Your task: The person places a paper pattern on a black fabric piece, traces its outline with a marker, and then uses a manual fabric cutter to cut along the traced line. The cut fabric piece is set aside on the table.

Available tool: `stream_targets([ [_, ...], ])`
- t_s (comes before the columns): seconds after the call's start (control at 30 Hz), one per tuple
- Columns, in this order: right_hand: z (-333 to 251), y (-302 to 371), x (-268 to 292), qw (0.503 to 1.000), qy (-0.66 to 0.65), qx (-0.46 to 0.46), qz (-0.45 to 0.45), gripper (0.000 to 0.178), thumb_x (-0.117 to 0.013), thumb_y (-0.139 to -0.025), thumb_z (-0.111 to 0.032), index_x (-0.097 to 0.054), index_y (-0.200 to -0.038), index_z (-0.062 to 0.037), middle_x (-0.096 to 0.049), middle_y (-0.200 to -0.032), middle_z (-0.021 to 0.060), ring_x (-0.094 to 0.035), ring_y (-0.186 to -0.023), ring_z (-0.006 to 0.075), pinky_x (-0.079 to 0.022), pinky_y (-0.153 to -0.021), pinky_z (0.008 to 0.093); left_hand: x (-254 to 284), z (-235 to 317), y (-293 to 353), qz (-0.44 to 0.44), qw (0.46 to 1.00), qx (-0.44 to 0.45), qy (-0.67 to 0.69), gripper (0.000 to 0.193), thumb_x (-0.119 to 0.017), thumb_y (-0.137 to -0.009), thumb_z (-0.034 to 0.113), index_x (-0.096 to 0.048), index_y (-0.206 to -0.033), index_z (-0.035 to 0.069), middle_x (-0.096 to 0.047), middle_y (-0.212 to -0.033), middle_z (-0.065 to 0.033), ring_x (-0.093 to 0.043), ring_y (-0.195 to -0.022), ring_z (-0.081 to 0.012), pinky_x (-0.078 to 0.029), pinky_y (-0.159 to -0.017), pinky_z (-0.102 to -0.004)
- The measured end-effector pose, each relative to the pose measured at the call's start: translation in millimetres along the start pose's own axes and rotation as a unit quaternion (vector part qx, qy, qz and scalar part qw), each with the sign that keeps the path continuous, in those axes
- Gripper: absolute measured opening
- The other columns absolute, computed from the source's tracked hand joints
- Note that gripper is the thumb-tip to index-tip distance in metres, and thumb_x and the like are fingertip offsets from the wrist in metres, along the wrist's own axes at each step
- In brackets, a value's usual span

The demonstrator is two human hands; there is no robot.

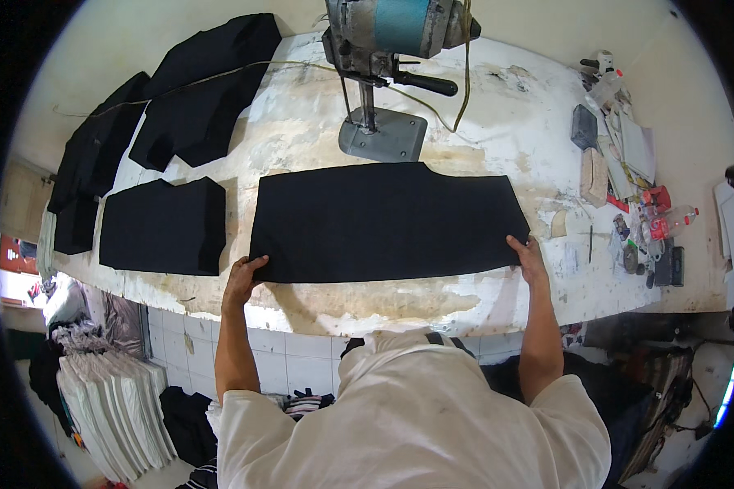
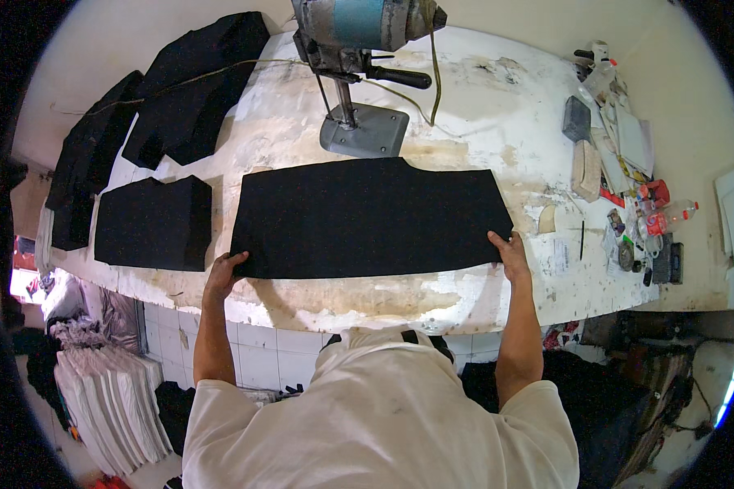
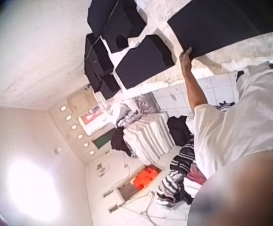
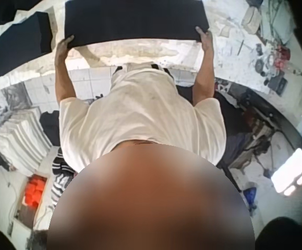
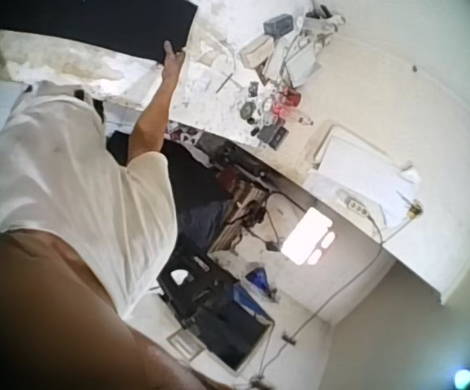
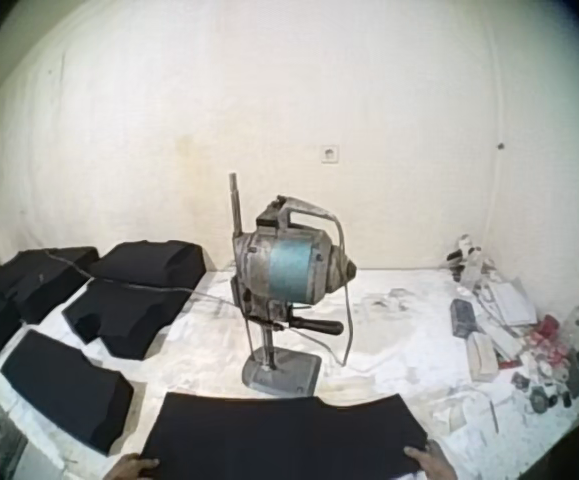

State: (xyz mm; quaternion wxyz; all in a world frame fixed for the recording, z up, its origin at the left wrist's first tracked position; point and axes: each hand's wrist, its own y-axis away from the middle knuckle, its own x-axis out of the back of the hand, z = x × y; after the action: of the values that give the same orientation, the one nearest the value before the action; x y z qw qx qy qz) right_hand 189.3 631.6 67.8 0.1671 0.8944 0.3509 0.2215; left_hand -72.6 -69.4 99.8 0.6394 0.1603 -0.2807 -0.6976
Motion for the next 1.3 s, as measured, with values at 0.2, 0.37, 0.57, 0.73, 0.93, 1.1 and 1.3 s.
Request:
stream_targets([
  [0.2, -16, 33, 8, 0.991, -0.114, 0.028, -0.064, 0.053, -0.091, -0.093, -0.025, -0.066, -0.132, -0.0003, -0.078, -0.101, 0.0073, -0.07, -0.071, 0.0137, -0.042, -0.045, 0.0299, 8, 33, 25, -0.003, 0.999, -0.023, 0.036, 0.061, -0.09, -0.094, 0.017, -0.063, -0.134, -0.02, -0.075, -0.127, -0.0266, -0.078, -0.109, -0.0332, -0.065, -0.099, -0.0387],
  [0.37, 23, 70, -3, 0.996, -0.085, 0.005, 0.006, 0.062, -0.093, -0.092, -0.027, -0.06, -0.136, 0.0013, -0.077, -0.098, 0.0083, -0.068, -0.065, 0.0142, -0.041, -0.041, 0.0289, 37, -2, 9, 0.01, 0.999, 0.002, -0.033, 0.065, -0.088, -0.098, 0.028, -0.064, -0.136, -0.019, -0.076, -0.124, -0.0216, -0.075, -0.113, -0.0324, -0.064, -0.096, -0.0413],
  [0.57, 65, 54, 5, 0.982, 0.108, 0.079, 0.134, 0.057, -0.09, -0.096, -0.037, -0.061, -0.129, 0.0009, -0.077, -0.087, 0.0146, -0.066, -0.056, 0.0196, -0.047, -0.046, 0.0351, 68, -59, -24, 0.053, 0.991, -0.001, -0.122, 0.051, -0.092, -0.094, 0.03, -0.077, -0.121, -0.01, -0.079, -0.102, -0.0118, -0.074, -0.081, -0.0195, -0.059, -0.062, -0.0316],
  [0.73, 31, 54, -18, 0.793, 0.347, 0.291, 0.408, 0.043, -0.064, -0.11, -0.033, -0.064, -0.138, -0.0009, -0.074, -0.124, 0.0267, -0.07, -0.119, 0.0442, -0.055, -0.099, 0.0533, 19, -30, -24, 0.339, 0.736, -0.324, -0.489, 0.056, -0.072, -0.108, 0.035, -0.064, -0.146, -0.005, -0.071, -0.137, -0.03, -0.065, -0.127, -0.0495, -0.047, -0.113, -0.0589],
  [0.93, 12, 63, -88, 0.8, 0.507, 0.289, 0.138, 0.067, -0.038, -0.118, -0.049, -0.031, -0.176, -0.0163, -0.023, -0.183, 0.0161, -0.018, -0.17, 0.0374, -0.013, -0.137, 0.0588, -78, -33, -30, 0.19, 0.751, -0.273, -0.57, 0.068, -0.038, -0.119, 0.051, -0.038, -0.173, 0.01, -0.029, -0.182, -0.0182, -0.021, -0.169, -0.0405, -0.015, -0.136, -0.0577],
  [1.1, 18, 54, -61, 0.802, 0.513, 0.287, 0.104, 0.071, -0.029, -0.119, -0.054, -0.021, -0.179, -0.0167, -0.01, -0.187, 0.0126, -0.006, -0.173, 0.0336, -0.005, -0.138, 0.0582, -53, -43, -38, 0.186, 0.775, -0.293, -0.528, 0.07, -0.032, -0.12, 0.053, -0.035, -0.175, 0.01, -0.024, -0.184, -0.0169, -0.021, -0.169, -0.0399, -0.013, -0.137, -0.0564],
  [1.3, 24, 42, -27, 0.809, 0.512, 0.285, 0.049, 0.067, -0.037, -0.119, -0.046, -0.029, -0.176, -0.0116, -0.016, -0.184, 0.0196, -0.015, -0.17, 0.0396, -0.009, -0.137, 0.0594, -61, -42, -31, 0.248, 0.726, -0.173, -0.618, 0.069, -0.031, -0.12, 0.053, -0.038, -0.173, 0.01, -0.029, -0.182, -0.0199, -0.025, -0.167, -0.0425, -0.013, -0.137, -0.0576],
])
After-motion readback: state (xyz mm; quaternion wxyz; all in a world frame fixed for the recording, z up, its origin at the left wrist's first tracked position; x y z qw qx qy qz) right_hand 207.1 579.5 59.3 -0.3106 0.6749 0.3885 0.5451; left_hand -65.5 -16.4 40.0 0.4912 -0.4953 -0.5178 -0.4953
